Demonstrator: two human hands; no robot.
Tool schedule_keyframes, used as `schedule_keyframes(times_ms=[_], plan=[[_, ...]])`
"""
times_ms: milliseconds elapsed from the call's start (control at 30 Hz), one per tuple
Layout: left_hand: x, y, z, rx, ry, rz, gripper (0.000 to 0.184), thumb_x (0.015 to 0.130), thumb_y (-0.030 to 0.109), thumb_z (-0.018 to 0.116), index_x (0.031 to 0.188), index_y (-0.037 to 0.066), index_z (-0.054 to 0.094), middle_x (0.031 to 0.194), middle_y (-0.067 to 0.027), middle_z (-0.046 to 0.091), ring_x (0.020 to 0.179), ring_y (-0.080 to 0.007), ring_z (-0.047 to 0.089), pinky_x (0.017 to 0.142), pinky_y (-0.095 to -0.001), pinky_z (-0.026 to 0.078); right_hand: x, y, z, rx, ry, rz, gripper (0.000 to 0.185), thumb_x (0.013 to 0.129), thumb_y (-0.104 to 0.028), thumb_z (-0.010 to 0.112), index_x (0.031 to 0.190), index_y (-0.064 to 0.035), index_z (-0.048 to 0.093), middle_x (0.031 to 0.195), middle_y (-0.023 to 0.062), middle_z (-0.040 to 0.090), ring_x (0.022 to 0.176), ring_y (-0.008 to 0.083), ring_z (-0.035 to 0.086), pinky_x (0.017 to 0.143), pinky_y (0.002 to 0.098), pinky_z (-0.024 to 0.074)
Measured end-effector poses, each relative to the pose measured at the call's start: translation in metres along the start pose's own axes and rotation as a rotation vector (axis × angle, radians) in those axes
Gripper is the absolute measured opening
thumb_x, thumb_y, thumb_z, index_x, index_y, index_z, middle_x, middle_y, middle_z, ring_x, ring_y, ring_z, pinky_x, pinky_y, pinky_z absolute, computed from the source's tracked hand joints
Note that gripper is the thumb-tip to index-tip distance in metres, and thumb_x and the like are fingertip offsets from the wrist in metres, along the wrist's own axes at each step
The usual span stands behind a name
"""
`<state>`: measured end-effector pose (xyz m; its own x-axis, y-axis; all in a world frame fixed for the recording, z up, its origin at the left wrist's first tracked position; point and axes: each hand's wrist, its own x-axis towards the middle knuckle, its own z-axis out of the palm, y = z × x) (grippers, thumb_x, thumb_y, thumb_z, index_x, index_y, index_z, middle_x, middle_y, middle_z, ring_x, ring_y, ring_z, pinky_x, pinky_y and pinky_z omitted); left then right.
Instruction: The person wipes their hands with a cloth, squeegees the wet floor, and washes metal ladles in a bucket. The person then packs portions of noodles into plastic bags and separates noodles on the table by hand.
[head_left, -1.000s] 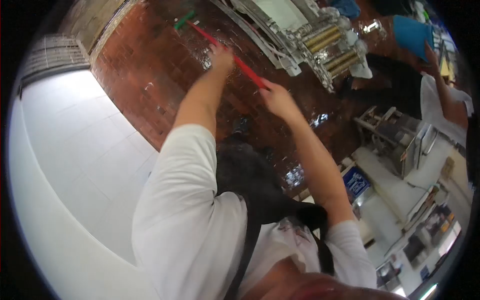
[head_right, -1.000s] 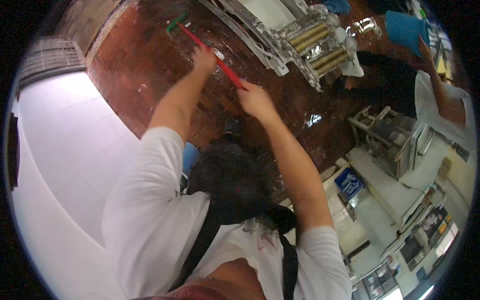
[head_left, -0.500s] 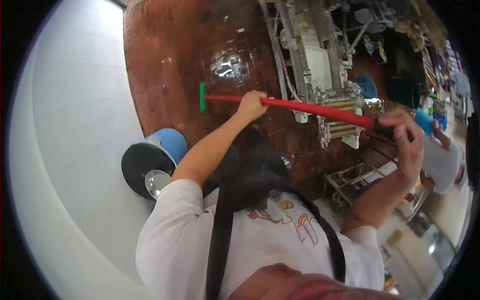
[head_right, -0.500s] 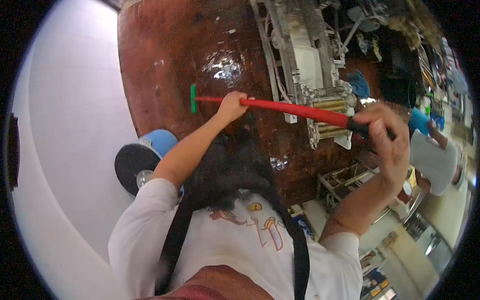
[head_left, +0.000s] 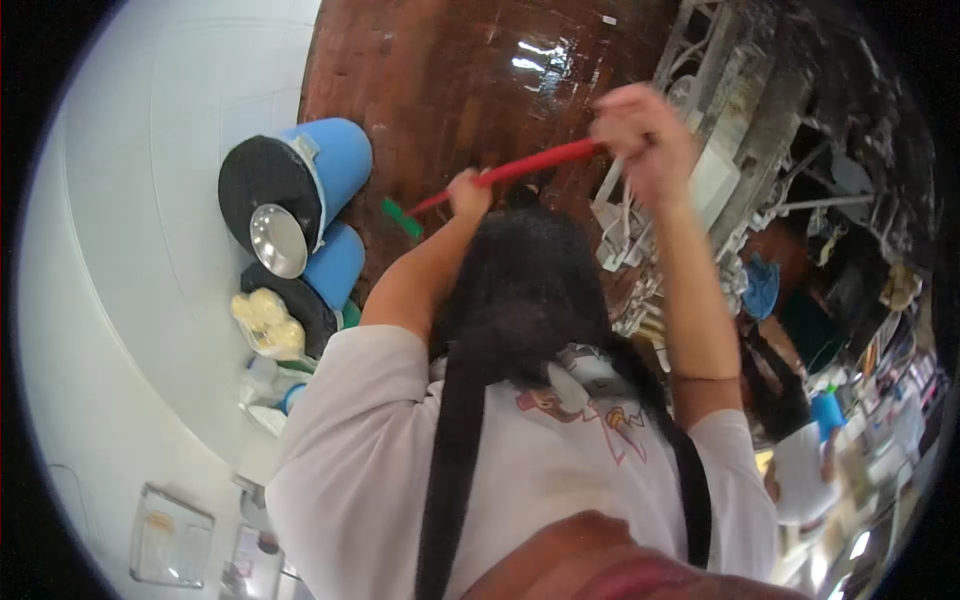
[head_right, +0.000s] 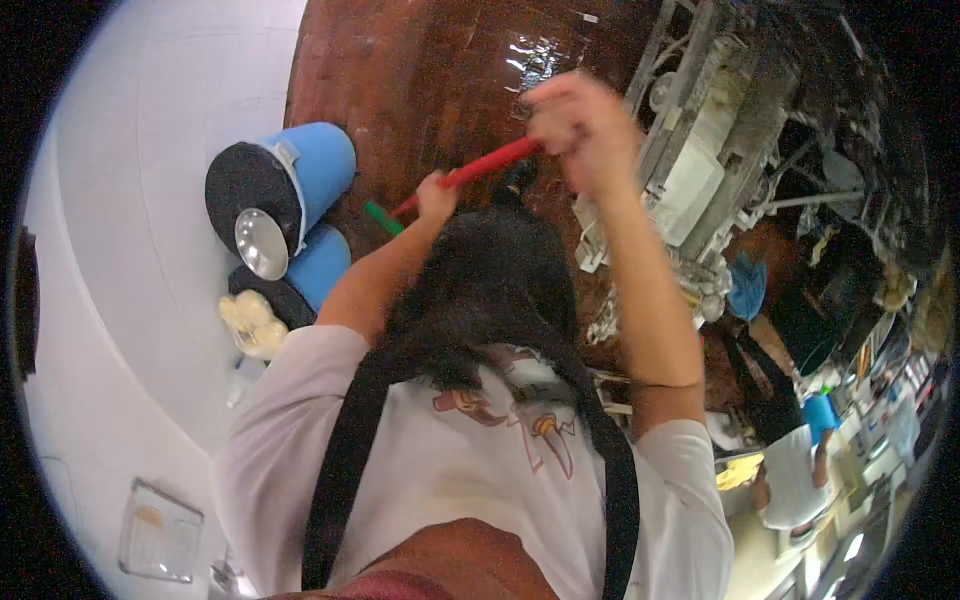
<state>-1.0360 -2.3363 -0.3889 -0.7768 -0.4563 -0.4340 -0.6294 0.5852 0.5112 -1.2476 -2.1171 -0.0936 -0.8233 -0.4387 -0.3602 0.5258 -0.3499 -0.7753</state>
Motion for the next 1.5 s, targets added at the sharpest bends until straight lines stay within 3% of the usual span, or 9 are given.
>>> schedule_keyframes(times_ms=[167,300,500,667,800,933,1100,1367,1500], plan=[[0.057,0.303,0.012,-0.329,0.278,0.204,0.039,0.084,0.034,0.075,0.063,0.005,0.06,0.067,-0.0222,0.061,0.068,-0.044,0.061,0.063,-0.0527,0.045,0.027,-0.259,-0.026,-0.485,0.031,-0.472,0.024,0.092,-0.023,0.053,0.088,-0.0006,0.06,0.061,0.0036,0.048,0.055,0.0206,0.048,0.055,0.0394,0.0441],[0.151,0.425,0.058,-0.468,0.312,0.363,0.031,0.085,0.025,0.073,0.067,0.007,0.056,0.07,-0.0185,0.058,0.07,-0.0394,0.056,0.065,-0.0495,0.043,0.056,-0.334,0.019,-0.619,-0.731,-0.569,0.024,0.094,-0.005,0.04,0.072,-0.0071,0.047,0.05,0.0001,0.036,0.039,0.0121,0.033,0.04,0.0352,0.0426],[0.117,0.396,-0.066,-0.669,0.197,0.803,0.033,0.084,0.02,0.074,0.064,0.006,0.052,0.072,-0.0152,0.054,0.078,-0.0372,0.054,0.08,-0.0425,0.042,-0.021,-0.307,0.097,-0.643,-0.613,-0.815,0.021,0.097,-0.01,0.047,0.081,-0.0065,0.059,0.056,0.0008,0.049,0.046,0.0106,0.043,0.046,0.0296,0.0442],[0.085,0.279,-0.158,-0.345,0.213,0.48,0.031,0.084,0.022,0.074,0.063,0.004,0.062,0.066,-0.0185,0.057,0.072,-0.0404,0.06,0.067,-0.05,0.043,0.001,-0.286,0.057,-0.764,-0.634,-0.774,0.022,0.093,-0.018,0.054,0.086,-0.0009,0.066,0.084,0.0122,0.066,0.073,0.0233,0.061,0.067,0.0358,0.0507],[0.178,0.115,-0.105,-0.102,0.21,0.287,0.031,0.087,0.028,0.071,0.067,0.004,0.067,0.073,-0.0216,0.063,0.078,-0.0421,0.064,0.07,-0.0547,0.047,0.115,-0.129,0.057,-0.58,-0.084,-0.563,0.034,0.09,-0.02,0.051,0.104,0.0077,0.064,0.08,0.0128,0.065,0.07,0.0218,0.058,0.076,0.039,0.0483],[0.23,0.26,-0.093,-0.294,0.136,0.305,0.03,0.083,0.031,0.075,0.069,0.005,0.069,0.075,-0.0205,0.065,0.079,-0.0412,0.065,0.072,-0.0526,0.049,0.148,-0.218,0.06,-0.371,0.266,-0.423,0.037,0.089,-0.02,0.05,0.113,0.0076,0.061,0.067,0.0063,0.052,0.061,0.0169,0.046,0.07,0.0376,0.044],[0.339,0.447,-0.02,-0.46,0.083,0.741,0.024,0.082,0.027,0.073,0.073,0.008,0.064,0.072,-0.0192,0.06,0.078,-0.043,0.062,0.073,-0.0514,0.049,0.179,-0.35,0.058,-0.535,-0.063,-0.613,0.041,0.094,-0.023,0.051,0.124,0.0044,0.058,0.061,-0.0022,0.03,0.056,0.0147,0.033,0.07,0.0396,0.0381],[0.305,0.417,-0.172,-0.434,0.07,0.82,0.029,0.084,0.023,0.076,0.073,0.005,0.055,0.075,-0.0169,0.059,0.078,-0.0403,0.06,0.073,-0.0482,0.045,0.166,-0.362,0.081,-0.447,-0.446,-0.77,0.02,0.087,-0.032,0.058,0.085,-0.014,0.068,0.056,-0.0038,0.056,0.042,0.0136,0.054,0.043,0.0356,0.0443],[0.357,0.274,-0.19,-0.08,0.1,0.541,0.027,0.081,0.014,0.075,0.066,0.002,0.056,0.07,-0.0215,0.059,0.072,-0.0431,0.06,0.065,-0.0493,0.043,0.282,-0.252,0.042,-0.266,-0.258,-0.271,0.028,0.089,-0.019,0.053,0.104,-0.0002,0.067,0.076,0.0055,0.062,0.06,0.013,0.053,0.054,0.0296,0.0403]])
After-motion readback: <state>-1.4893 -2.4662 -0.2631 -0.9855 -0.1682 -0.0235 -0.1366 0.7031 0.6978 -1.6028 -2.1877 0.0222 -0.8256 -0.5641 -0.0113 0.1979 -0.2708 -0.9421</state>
